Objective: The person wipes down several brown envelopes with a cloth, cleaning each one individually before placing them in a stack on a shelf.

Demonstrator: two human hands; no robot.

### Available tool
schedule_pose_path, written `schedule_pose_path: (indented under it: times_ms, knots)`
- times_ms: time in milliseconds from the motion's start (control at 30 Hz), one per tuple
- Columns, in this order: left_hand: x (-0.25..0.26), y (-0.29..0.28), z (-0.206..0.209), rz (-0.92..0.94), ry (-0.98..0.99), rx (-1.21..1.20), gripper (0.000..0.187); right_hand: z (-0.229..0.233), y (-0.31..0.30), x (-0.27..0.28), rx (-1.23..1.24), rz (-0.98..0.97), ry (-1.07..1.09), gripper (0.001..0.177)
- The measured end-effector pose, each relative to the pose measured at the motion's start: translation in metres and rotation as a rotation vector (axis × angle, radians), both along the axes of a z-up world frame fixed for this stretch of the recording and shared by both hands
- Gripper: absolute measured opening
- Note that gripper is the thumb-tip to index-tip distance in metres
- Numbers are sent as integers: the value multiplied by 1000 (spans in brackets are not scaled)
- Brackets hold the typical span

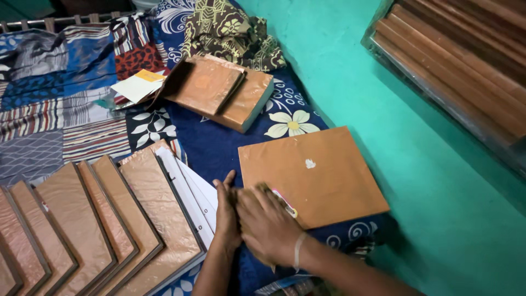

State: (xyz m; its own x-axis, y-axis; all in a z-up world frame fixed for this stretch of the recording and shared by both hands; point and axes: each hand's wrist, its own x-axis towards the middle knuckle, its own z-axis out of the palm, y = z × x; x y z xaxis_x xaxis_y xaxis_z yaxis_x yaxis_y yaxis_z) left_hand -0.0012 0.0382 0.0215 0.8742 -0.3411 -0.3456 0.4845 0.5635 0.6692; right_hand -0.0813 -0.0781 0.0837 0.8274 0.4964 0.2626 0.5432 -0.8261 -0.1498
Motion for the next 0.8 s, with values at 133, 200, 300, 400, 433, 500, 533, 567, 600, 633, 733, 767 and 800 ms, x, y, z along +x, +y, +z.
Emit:
schedule_pose_path:
  times_ms: [133,200,300,400,433,500,533,567,600,633,733,767,800]
  knots:
    - [1,-6,-7,-8,22,-2,66,6,-27,-34,26,-20,-80,66]
    - [0,-9,-14,19,-64,-14,63,5,-56,-37,-33,-71,-183,66]
    - [-3,-12,-14,21,-146,19,68,-7,-119,-21,-96,-269,-217,62]
    - [-5,-12,-7,16,-159,45,70,-18,-189,-5,-45,-470,-175,60]
    - [-4,-12,-5,17,-152,62,71,-23,-205,1,-47,-474,-176,60]
    - [-5,-13,-4,14,-144,76,72,-29,-224,11,233,-583,-166,62]
    - [-5,-13,-4,23,-151,63,72,-29,-224,12,232,-588,-168,62]
    - [-4,-14,-4,31,-159,50,73,-29,-215,15,191,-625,-140,62]
    - [-4,-14,-5,26,-160,50,73,-26,-201,18,150,-661,-110,62]
    - [-4,-14,-6,27,-166,58,72,-21,-184,20,33,-611,-183,59]
    - [-4,-14,-12,29,-168,67,68,-2,-117,18,-88,-408,-104,58]
    - [-4,-14,-17,36,-169,65,65,2,-93,21,-148,-347,-112,54]
    - [-3,-15,-23,47,-168,60,62,5,-71,24,-206,-284,-122,50]
